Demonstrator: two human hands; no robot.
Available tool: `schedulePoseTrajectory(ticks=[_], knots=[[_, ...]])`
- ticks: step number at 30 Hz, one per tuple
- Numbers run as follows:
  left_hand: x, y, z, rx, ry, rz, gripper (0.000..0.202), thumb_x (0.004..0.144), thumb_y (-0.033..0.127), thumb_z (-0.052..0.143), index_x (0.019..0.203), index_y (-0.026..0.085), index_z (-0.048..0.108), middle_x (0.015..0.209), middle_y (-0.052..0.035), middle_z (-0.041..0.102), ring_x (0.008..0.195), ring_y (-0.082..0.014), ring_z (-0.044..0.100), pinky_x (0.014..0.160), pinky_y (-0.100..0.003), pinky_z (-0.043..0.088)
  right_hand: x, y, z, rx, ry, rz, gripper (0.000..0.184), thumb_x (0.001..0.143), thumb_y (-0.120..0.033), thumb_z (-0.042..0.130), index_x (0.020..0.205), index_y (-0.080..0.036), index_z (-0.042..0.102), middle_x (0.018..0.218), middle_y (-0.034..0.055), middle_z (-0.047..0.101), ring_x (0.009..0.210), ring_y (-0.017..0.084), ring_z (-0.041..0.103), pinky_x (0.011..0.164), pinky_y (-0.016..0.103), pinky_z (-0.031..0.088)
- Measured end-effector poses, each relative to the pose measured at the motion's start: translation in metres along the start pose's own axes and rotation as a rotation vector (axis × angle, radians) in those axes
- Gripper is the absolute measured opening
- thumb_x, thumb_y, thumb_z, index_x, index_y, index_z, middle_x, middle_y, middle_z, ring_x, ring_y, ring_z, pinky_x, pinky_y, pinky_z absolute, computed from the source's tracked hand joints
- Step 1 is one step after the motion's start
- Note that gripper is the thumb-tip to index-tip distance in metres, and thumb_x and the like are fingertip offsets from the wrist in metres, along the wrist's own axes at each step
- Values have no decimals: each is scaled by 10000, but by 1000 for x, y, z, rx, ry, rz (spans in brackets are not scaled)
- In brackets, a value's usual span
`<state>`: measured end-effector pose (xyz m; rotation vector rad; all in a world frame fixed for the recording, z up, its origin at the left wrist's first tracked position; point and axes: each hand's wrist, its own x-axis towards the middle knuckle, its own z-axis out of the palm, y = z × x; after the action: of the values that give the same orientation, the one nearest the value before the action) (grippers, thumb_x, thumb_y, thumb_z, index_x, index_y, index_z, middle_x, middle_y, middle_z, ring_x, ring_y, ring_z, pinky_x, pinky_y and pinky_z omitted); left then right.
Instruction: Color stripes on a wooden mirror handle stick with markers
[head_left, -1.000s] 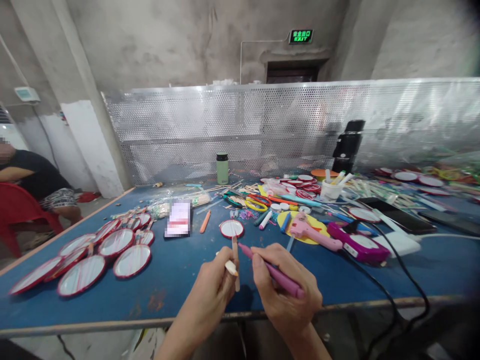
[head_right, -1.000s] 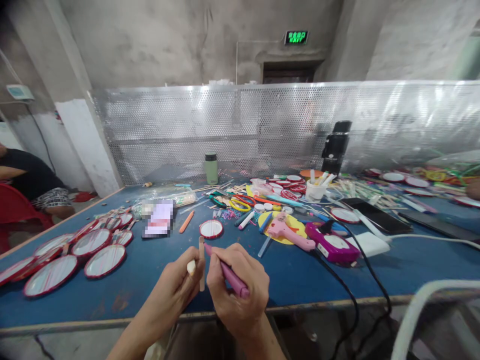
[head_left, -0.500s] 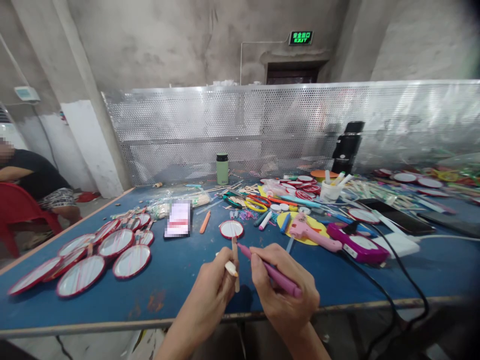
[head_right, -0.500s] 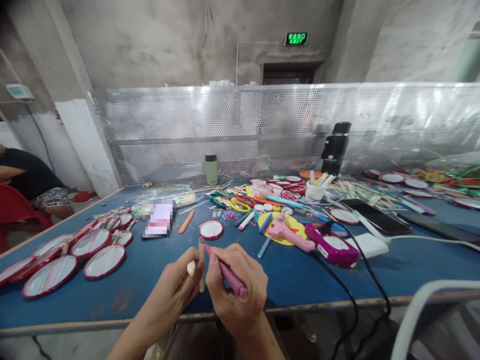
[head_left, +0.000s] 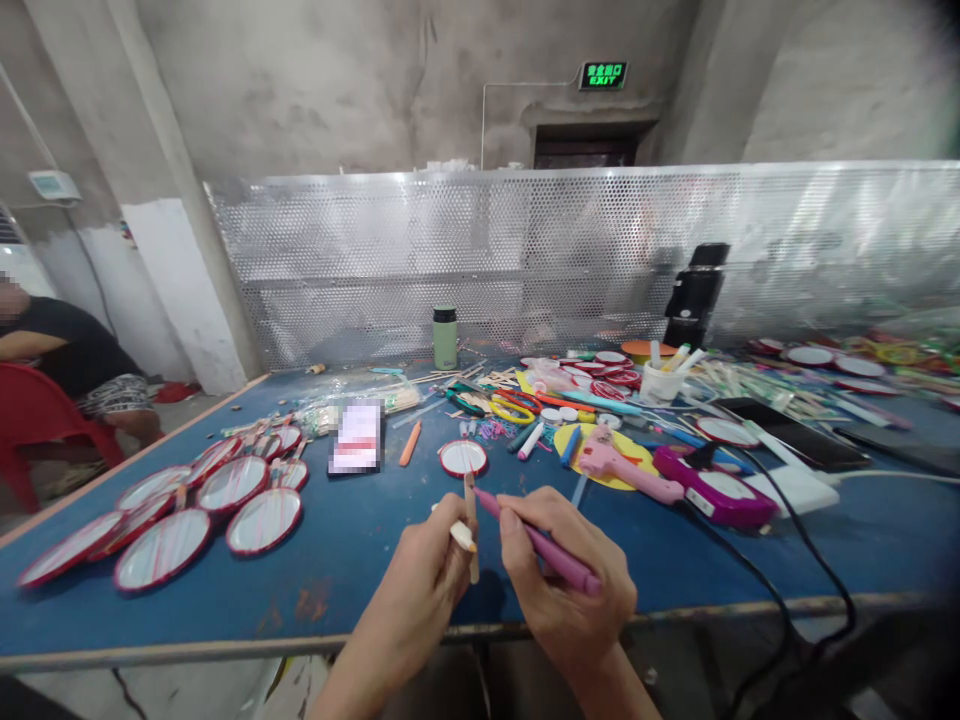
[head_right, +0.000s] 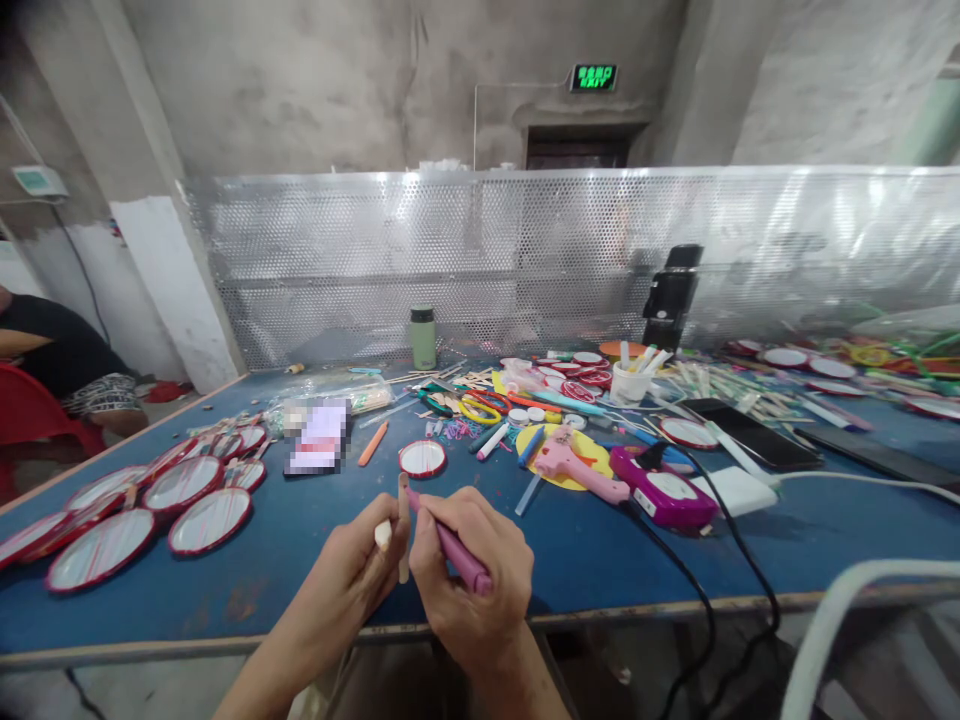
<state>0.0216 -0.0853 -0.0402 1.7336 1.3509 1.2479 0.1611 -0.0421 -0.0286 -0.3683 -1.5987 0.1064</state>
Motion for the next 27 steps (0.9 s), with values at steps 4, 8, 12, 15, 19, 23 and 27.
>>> schedulePoseTrajectory(ticks=[4, 8, 12, 15, 19, 23, 27], knots=[[1, -1, 0, 1, 0, -1, 257, 1016, 348, 376, 796, 220, 417, 607, 80, 406, 539, -98, 314, 512, -205, 260, -1, 0, -1, -10, 8, -4, 207, 821, 2, 608, 919, -172, 664, 736, 3, 670, 615, 104, 608, 599, 228, 509], [1, 0, 0, 2, 0, 3, 271, 1017, 356, 381, 785, 219, 411, 599, 84, 397, 541, -97, 316, 516, -202, 267, -1, 0, 0, 6, 5, -5, 218, 828, -2, 602, 940, -178, 664, 743, 10, 674, 619, 117, 615, 590, 241, 515], [0, 0, 0, 16, 4, 4, 273, 1020, 361, 376, 793, 216, 424, 602, 81, 410, 548, -98, 329, 525, -202, 273, 1, 0, 0, 7, -6, -15, 222, 835, 3, 596, 947, -175, 666, 756, 16, 690, 636, 120, 624, 611, 245, 522], [-1, 0, 0, 21, 4, 0, 268, 1019, 356, 375, 798, 215, 430, 606, 79, 415, 552, -99, 329, 528, -202, 271, 1, 0, 1, 8, -18, -12, 208, 838, -3, 595, 934, -173, 665, 749, 14, 689, 631, 117, 621, 611, 243, 520], [-1, 0, 0, 9, 1, 8, 267, 1017, 351, 376, 790, 217, 419, 608, 80, 412, 551, -99, 328, 528, -202, 272, 0, 0, 1, 5, -8, -8, 208, 830, 0, 604, 935, -171, 663, 747, 10, 681, 632, 115, 621, 604, 238, 515], [0, -1, 1, -5, 0, 2, 270, 1021, 356, 373, 793, 218, 417, 608, 83, 406, 550, -97, 319, 524, -199, 268, 1, 2, 2, 30, 0, -10, 231, 827, 14, 605, 951, -170, 666, 775, 16, 694, 651, 116, 624, 625, 243, 520], [-1, -1, 1, -9, -1, -4, 255, 1017, 325, 377, 786, 221, 405, 612, 84, 410, 548, -95, 314, 520, -198, 262, 0, 3, 2, 34, -1, 11, 226, 828, 16, 606, 948, -165, 668, 771, 18, 688, 658, 115, 625, 632, 241, 518]])
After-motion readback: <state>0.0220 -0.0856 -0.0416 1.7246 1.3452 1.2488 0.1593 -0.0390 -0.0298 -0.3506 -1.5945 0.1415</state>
